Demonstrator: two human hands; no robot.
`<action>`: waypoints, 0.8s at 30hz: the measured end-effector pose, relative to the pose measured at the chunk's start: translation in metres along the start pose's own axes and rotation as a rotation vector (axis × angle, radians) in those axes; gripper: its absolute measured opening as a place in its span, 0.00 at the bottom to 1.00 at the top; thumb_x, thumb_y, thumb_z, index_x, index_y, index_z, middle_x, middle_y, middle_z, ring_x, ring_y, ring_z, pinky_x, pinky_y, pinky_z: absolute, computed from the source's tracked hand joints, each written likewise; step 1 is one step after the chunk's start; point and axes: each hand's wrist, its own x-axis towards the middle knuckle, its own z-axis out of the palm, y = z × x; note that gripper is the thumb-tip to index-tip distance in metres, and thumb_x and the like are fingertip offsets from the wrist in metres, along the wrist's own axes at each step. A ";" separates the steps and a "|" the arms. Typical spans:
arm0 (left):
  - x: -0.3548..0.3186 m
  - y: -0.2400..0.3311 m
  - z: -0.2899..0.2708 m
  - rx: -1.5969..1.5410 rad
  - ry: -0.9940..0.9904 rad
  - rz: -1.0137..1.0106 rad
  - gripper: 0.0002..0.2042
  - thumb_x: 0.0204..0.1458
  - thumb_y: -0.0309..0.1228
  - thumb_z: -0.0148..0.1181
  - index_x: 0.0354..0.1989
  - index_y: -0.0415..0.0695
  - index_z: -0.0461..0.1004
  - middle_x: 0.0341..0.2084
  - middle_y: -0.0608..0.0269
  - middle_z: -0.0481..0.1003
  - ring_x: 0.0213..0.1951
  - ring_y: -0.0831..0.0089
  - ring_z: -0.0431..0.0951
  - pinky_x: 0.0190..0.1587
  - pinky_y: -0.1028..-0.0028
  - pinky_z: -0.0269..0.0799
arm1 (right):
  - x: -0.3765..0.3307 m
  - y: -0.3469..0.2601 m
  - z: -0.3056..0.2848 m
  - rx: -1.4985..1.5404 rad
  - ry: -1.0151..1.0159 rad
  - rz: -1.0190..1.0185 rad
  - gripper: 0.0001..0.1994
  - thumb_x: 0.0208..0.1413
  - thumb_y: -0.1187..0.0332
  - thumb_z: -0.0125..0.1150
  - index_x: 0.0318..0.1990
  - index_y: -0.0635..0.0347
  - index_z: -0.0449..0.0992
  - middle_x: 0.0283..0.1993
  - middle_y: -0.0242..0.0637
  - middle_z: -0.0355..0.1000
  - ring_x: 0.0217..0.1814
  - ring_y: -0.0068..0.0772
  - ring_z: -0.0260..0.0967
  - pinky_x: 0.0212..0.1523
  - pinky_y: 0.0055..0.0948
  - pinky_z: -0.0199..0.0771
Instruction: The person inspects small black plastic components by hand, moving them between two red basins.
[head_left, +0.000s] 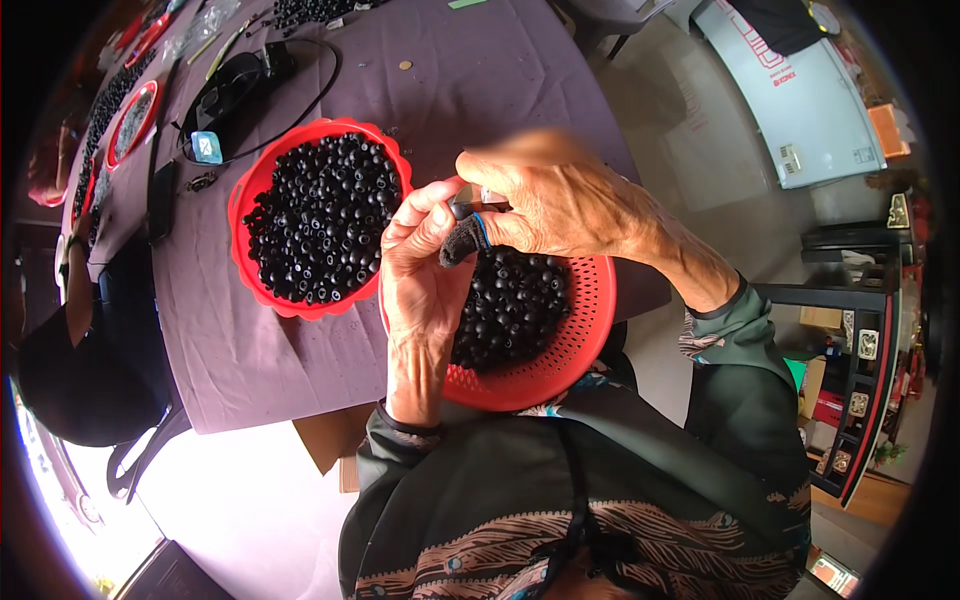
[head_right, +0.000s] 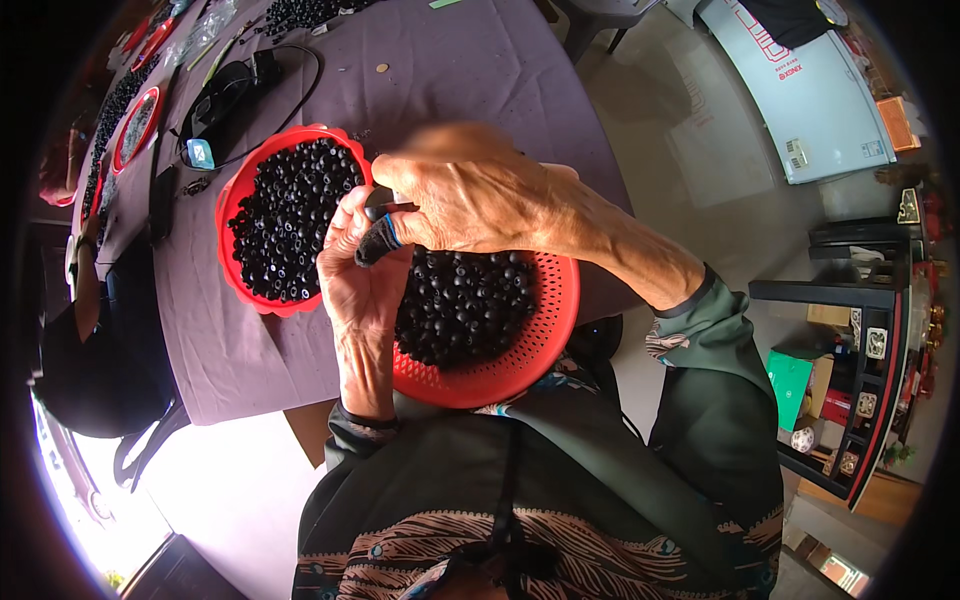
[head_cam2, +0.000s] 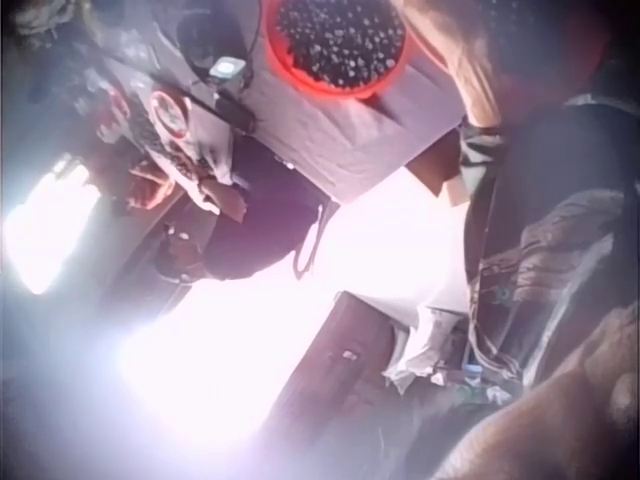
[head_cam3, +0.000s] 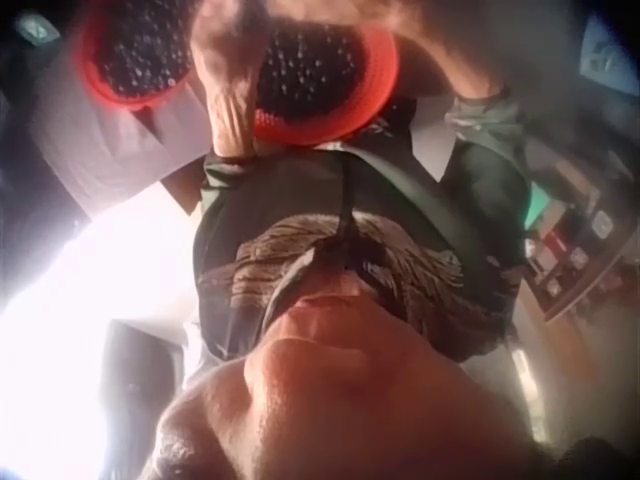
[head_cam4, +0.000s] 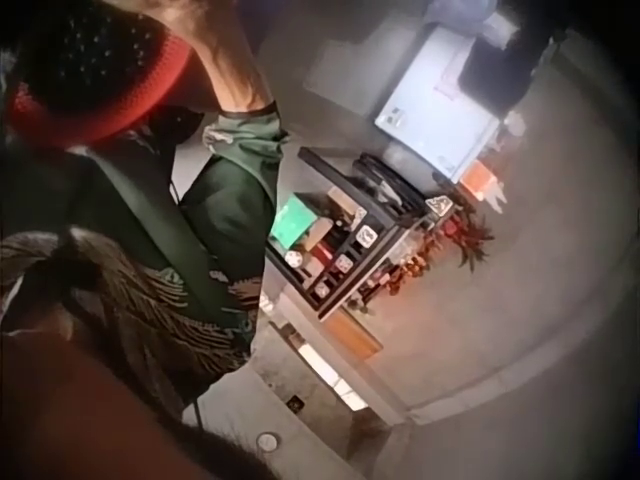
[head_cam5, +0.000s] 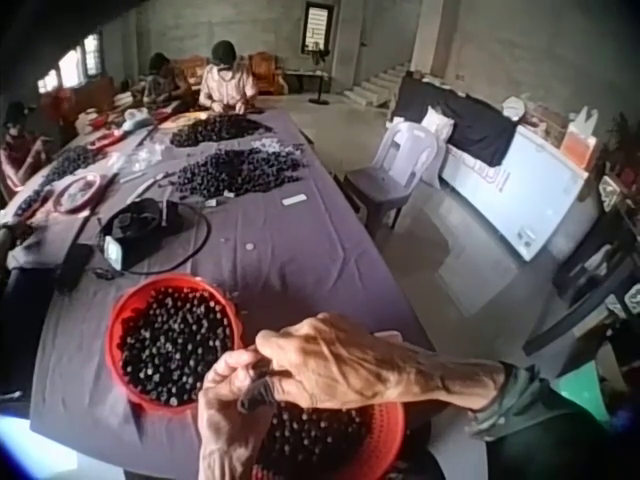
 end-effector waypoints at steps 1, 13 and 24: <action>0.000 0.000 0.000 0.006 0.003 0.007 0.09 0.48 0.23 0.58 0.38 0.38 0.74 0.33 0.63 0.76 0.35 0.75 0.75 0.43 0.75 0.71 | 0.000 0.000 0.000 0.002 0.003 -0.005 0.14 0.41 0.70 0.62 0.24 0.64 0.60 0.21 0.45 0.65 0.25 0.54 0.64 0.24 0.42 0.60; 0.001 0.000 -0.002 -0.030 -0.026 -0.015 0.09 0.48 0.23 0.58 0.38 0.38 0.74 0.35 0.61 0.76 0.38 0.74 0.75 0.45 0.73 0.70 | 0.001 0.003 0.003 0.001 0.017 -0.007 0.13 0.42 0.70 0.61 0.24 0.64 0.61 0.21 0.44 0.66 0.25 0.53 0.65 0.25 0.41 0.61; 0.004 -0.004 -0.009 -0.022 -0.056 0.012 0.10 0.47 0.23 0.57 0.39 0.38 0.73 0.35 0.57 0.75 0.39 0.64 0.76 0.47 0.66 0.72 | -0.004 0.003 0.005 -0.029 0.005 -0.003 0.14 0.43 0.68 0.62 0.24 0.64 0.61 0.19 0.43 0.64 0.24 0.52 0.63 0.24 0.42 0.60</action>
